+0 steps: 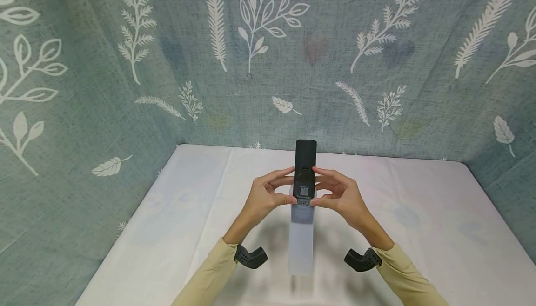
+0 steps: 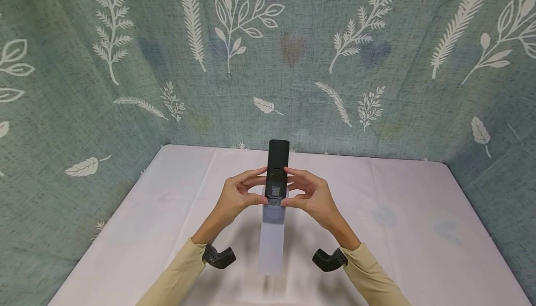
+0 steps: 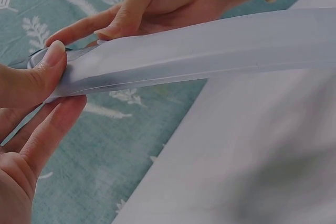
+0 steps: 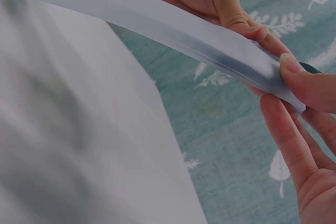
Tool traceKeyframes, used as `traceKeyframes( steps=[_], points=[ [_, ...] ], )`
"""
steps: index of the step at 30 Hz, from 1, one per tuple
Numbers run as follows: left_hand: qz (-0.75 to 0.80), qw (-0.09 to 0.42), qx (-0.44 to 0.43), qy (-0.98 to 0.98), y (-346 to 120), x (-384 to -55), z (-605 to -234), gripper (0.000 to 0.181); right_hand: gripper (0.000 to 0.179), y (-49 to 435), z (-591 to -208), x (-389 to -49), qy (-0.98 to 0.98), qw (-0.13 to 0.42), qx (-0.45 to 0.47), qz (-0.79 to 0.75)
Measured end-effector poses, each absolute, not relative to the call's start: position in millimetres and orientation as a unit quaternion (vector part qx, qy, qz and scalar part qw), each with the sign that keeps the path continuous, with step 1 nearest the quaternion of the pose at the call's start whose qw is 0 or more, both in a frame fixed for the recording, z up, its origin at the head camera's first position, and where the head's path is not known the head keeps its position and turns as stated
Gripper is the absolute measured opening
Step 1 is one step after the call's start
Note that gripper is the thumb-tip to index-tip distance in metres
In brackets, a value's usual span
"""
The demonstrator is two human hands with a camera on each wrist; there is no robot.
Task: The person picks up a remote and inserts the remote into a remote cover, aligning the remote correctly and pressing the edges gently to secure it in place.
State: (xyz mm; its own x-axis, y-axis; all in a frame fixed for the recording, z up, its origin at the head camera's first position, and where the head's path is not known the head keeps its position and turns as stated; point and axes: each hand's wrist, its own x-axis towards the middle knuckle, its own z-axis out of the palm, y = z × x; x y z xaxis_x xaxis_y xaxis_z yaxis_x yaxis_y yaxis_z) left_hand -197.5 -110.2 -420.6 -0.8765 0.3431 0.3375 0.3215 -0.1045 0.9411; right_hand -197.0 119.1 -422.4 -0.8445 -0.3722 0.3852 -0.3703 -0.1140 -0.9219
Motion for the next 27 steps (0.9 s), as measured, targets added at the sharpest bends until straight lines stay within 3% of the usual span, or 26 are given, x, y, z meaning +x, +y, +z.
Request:
traceKeyframes(
  steps=[19,27],
  points=[
    [0.709,0.012,0.25,0.66,-112.6,-196.9,-423.3,0.064,0.069,116.5,-421.9,-196.6,0.655,0.002,-0.282,-0.701],
    [0.691,0.022,0.248,0.678,-113.8,-197.5,-420.0,0.068,0.093,115.4,-418.3,-195.5,0.631,0.056,-0.294,-0.715]
  ],
)
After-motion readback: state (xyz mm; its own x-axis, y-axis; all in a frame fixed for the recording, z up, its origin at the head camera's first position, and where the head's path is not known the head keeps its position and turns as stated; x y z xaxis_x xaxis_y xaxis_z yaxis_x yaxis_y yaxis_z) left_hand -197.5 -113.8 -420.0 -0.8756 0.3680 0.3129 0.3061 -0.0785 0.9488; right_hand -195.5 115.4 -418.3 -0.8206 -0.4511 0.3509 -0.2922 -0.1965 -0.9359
